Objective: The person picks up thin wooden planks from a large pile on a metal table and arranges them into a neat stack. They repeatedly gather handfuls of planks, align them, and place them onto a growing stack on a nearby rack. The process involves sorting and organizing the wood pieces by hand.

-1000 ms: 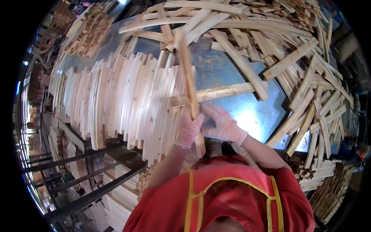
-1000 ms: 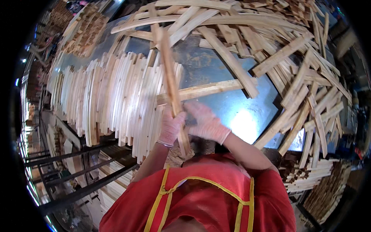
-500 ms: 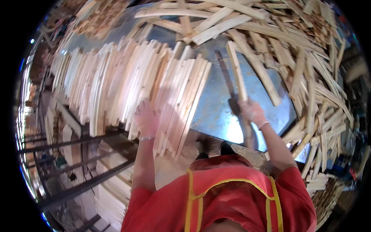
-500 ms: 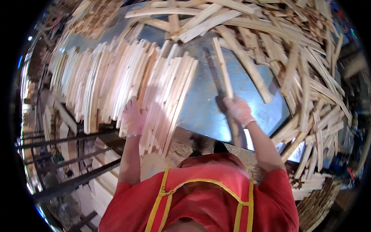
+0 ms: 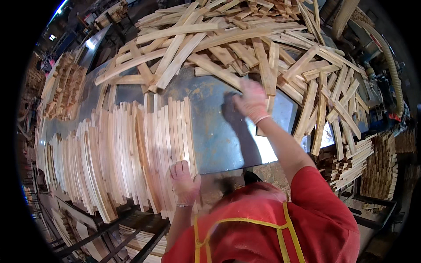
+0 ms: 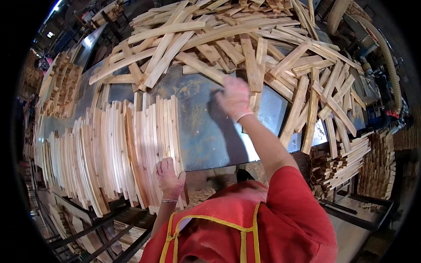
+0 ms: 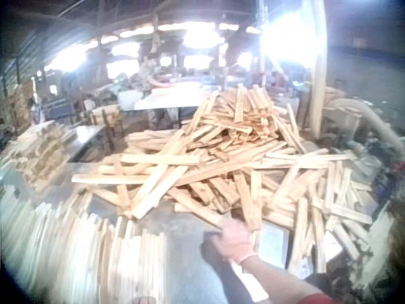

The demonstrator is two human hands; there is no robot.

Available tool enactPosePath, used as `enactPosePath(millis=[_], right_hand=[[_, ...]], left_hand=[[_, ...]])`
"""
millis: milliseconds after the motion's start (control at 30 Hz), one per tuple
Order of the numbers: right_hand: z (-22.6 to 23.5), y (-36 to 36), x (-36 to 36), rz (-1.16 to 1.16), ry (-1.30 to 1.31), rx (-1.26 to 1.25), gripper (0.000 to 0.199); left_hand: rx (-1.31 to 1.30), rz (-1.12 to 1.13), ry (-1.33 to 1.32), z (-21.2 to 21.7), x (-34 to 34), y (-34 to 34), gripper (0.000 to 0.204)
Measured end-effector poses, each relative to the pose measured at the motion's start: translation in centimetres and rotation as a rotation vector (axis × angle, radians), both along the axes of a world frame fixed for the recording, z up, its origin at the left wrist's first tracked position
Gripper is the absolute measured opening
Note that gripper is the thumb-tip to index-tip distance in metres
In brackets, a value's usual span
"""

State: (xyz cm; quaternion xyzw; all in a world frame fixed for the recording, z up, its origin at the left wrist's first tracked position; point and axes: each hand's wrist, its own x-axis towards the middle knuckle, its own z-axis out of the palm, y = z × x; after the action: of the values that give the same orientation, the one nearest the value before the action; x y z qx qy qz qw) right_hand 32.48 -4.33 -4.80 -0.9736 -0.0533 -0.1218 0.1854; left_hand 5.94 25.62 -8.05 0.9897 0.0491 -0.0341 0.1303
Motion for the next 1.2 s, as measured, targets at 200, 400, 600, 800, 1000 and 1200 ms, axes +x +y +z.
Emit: enactPosePath(millis=[200, 400, 600, 800, 1000, 1200], right_hand=[[-1.6, -6.7, 3.5, -0.397, 0.163, -0.131, 0.068], [-1.6, -8.7, -4.7, -0.146, 0.353, 0.194, 0.059], [-1.7, -10.7, -7.8, -0.156, 0.157, 0.620, 0.048], [-5.2, -13.8, 1.9, -0.329, 0.414, 0.985, 0.079], [-2.3, -7.2, -10.7, -0.226, 0.560, 0.983, 0.093], [-6.9, 6.1, -17.5, 0.186, 0.646, 0.684, 0.070]], left_hand=[[0.131, -0.069, -0.070, 0.5, 2.4, -3.5, 0.072], [-0.170, -0.162, -0.072, 0.6, 5.9, -11.3, 0.084], [-0.236, -0.014, 0.279, -0.3, 10.2, -20.4, 0.104], [-0.415, 0.070, 0.238, -1.5, 10.3, -20.4, 0.088], [-0.993, 0.352, 0.242, 1.5, 3.5, -14.7, 0.071], [-0.093, 0.101, -0.214, -2.8, -1.4, -8.2, 0.072]])
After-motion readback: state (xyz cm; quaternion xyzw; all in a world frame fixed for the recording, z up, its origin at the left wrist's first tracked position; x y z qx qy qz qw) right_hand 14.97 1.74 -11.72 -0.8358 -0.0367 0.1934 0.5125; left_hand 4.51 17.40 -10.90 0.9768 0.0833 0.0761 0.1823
